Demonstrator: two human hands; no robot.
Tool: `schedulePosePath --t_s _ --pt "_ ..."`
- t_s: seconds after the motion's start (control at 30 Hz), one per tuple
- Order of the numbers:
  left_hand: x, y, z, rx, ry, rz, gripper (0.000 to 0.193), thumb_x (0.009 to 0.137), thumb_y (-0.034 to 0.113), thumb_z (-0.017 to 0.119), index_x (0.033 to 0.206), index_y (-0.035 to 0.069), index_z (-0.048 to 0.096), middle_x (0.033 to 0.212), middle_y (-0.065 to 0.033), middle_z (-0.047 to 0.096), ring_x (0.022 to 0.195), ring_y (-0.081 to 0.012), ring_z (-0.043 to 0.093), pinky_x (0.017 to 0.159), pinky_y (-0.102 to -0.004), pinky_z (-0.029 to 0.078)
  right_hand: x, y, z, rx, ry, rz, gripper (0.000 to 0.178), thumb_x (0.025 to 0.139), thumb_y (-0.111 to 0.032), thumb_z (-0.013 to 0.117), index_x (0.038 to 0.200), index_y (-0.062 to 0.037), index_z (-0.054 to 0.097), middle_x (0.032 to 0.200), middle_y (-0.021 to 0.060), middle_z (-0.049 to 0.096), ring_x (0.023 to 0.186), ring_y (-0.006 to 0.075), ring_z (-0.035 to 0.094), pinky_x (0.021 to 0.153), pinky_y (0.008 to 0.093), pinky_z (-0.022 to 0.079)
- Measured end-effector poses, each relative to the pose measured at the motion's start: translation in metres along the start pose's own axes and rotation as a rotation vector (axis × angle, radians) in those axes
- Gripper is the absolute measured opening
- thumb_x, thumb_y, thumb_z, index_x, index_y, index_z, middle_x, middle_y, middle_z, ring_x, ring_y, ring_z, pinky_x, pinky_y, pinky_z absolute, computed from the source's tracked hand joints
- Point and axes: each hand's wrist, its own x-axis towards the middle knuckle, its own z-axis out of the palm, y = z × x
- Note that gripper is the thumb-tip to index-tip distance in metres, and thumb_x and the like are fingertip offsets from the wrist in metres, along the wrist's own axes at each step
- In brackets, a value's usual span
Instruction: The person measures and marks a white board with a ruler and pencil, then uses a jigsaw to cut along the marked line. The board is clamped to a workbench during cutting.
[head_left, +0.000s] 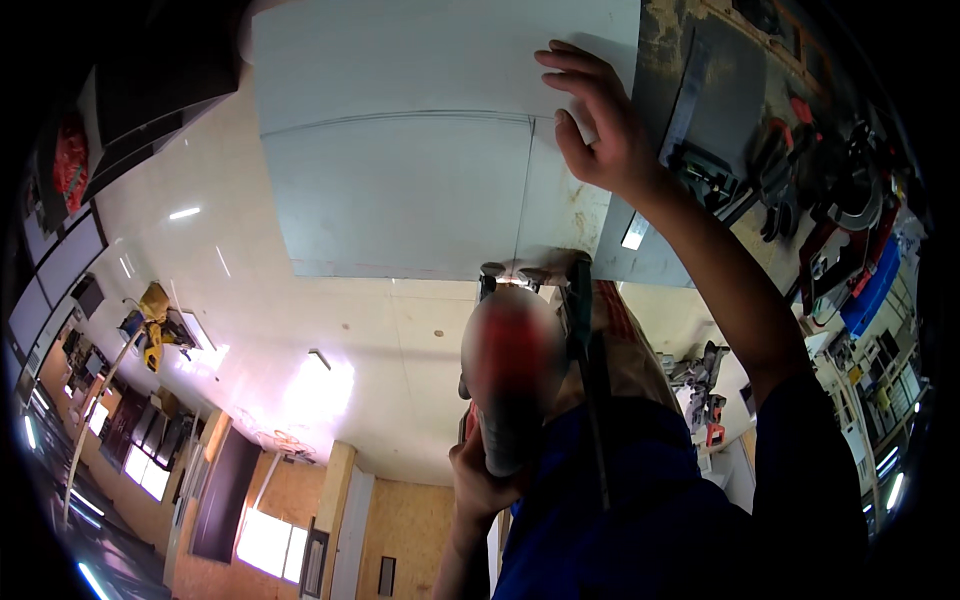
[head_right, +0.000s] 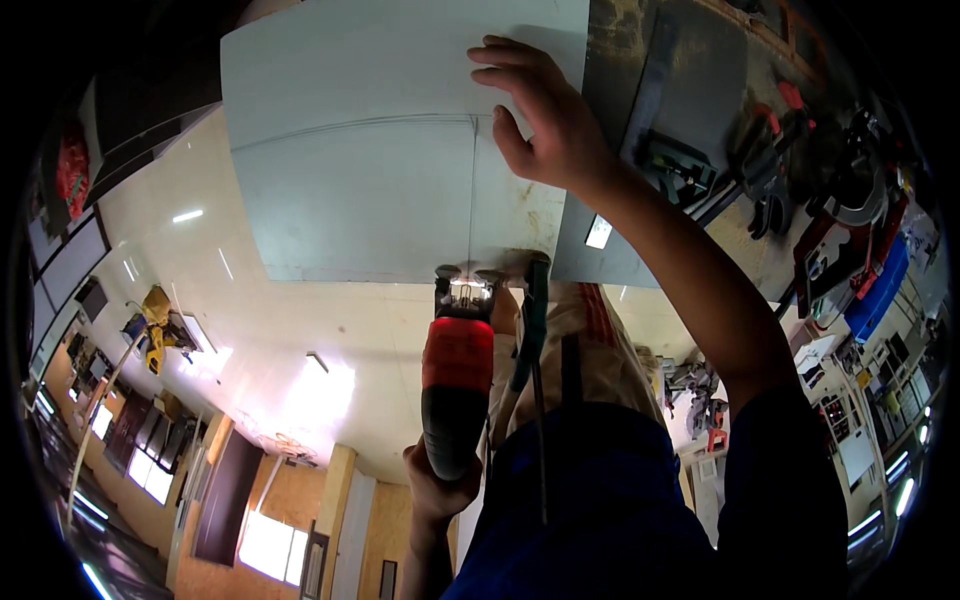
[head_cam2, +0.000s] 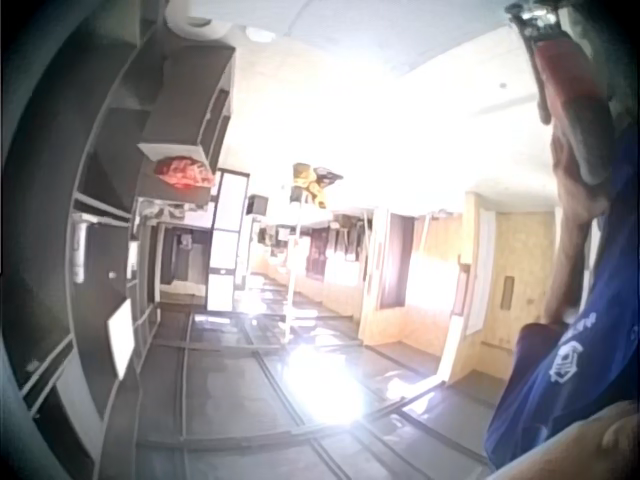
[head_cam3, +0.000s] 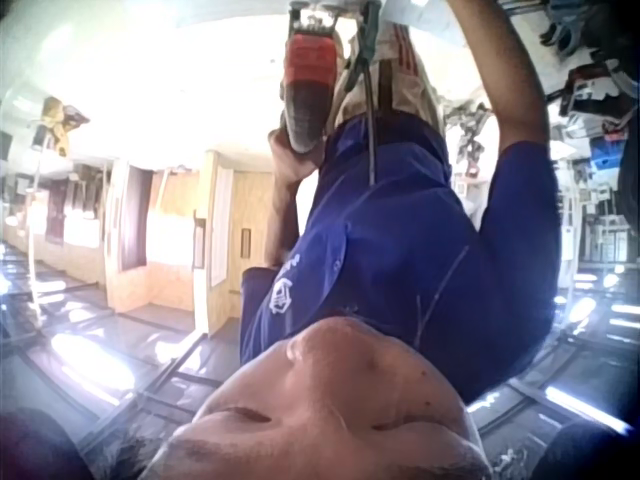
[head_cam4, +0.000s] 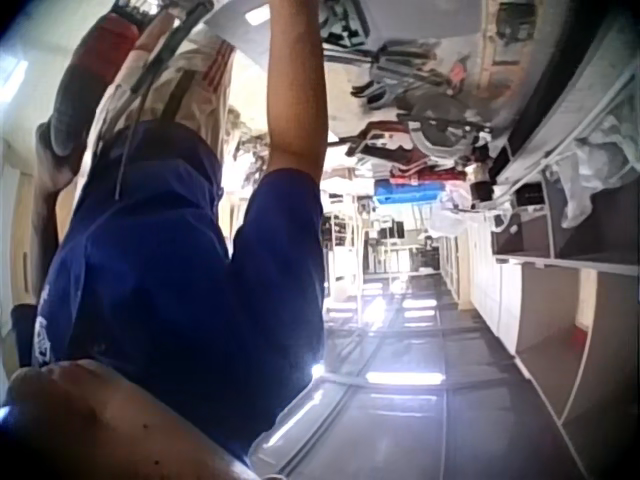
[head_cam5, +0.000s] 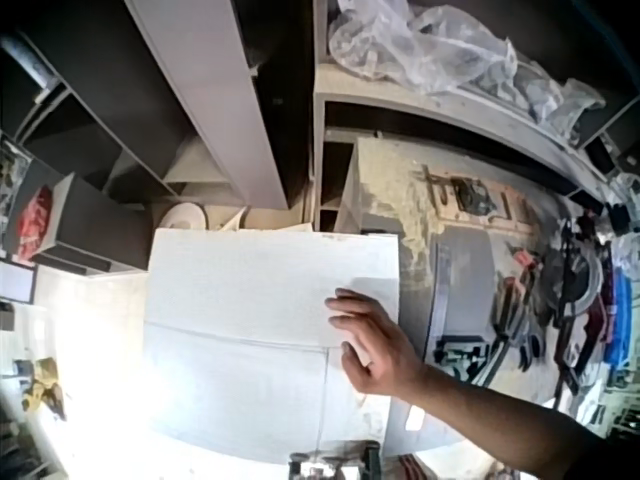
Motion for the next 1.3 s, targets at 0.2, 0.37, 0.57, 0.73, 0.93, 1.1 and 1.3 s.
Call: schedulePosePath --t_s 0.2,0.37,0.57,0.73,0.93,1.1,1.3 --pt "-0.001 0.001 0.002 -0.036 0.014 -0.016 0.046 0.071 0.005 0.068 0.116 -0.002 0.065 0.089 -0.0149 0.075 0.084 -0.0291 0.076 0.077 -0.0333 0.058 0.007 -0.006 0.000 -0.016 -0.007 -0.058 0.037 0.084 0.008 0.058 0.119 -0.0011 0.057 0.133 0.0156 0.059 0.129 0.0303 0.055 0.103 0.0385 0.048" --pt "0.002 0.000 0.002 -0.021 0.004 -0.005 0.040 0.071 0.005 0.068 0.111 -0.002 0.066 0.086 -0.0152 0.074 0.080 -0.0285 0.076 0.071 -0.0329 0.058 0.003 -0.003 -0.003 0.005 -0.012 -0.020 0.037 0.080 0.005 0.056 0.117 0.0034 0.055 0.128 0.0216 0.058 0.124 0.0385 0.054 0.102 0.0444 0.047" --pt "0.005 0.011 0.006 -0.064 0.074 0.018 0.009 0.069 0.000 0.062 0.075 -0.004 0.056 0.061 -0.0085 0.060 0.058 -0.0107 0.058 0.056 -0.0284 0.049 0.004 -0.005 -0.002 0.026 0.009 -0.019 0.038 0.079 0.006 0.056 0.117 0.0025 0.056 0.128 0.0212 0.058 0.124 0.0383 0.054 0.102 0.0439 0.047" --pt "0.005 0.008 0.008 -0.057 0.093 0.015 0.008 0.069 -0.001 0.061 0.074 -0.004 0.056 0.061 -0.0089 0.060 0.057 -0.0110 0.058 0.055 -0.0285 0.049 0.003 -0.004 -0.002 0.009 -0.002 -0.015 0.039 0.078 0.007 0.056 0.117 0.0020 0.056 0.128 0.0207 0.058 0.123 0.0377 0.055 0.101 0.0429 0.047" --pt "0.006 0.009 0.008 -0.039 0.088 0.016 0.007 0.069 -0.001 0.061 0.073 -0.004 0.056 0.059 -0.0086 0.059 0.056 -0.0109 0.057 0.055 -0.0287 0.048 0.001 -0.003 -0.002 0.009 -0.006 0.001 0.040 0.077 0.006 0.057 0.117 0.0017 0.056 0.128 0.0204 0.058 0.121 0.0369 0.056 0.100 0.0420 0.048" --pt "0.005 0.009 0.007 -0.042 0.063 -0.007 0.015 0.070 0.001 0.064 0.084 -0.002 0.060 0.067 -0.0106 0.063 0.063 -0.0171 0.062 0.060 -0.0304 0.051 0.001 -0.003 -0.002 0.011 -0.006 0.010 0.040 0.077 0.007 0.057 0.117 0.0015 0.056 0.128 0.0199 0.059 0.121 0.0364 0.056 0.100 0.0414 0.048" --pt "0.006 0.008 0.009 -0.071 0.090 0.000 0.007 0.068 -0.001 0.062 0.071 -0.002 0.055 0.059 -0.0073 0.058 0.055 -0.0103 0.055 0.053 -0.0290 0.048 0.002 -0.002 -0.001 0.008 0.007 -0.007 0.039 0.078 0.006 0.057 0.117 0.0016 0.056 0.128 0.0196 0.059 0.122 0.0364 0.056 0.099 0.0414 0.049"
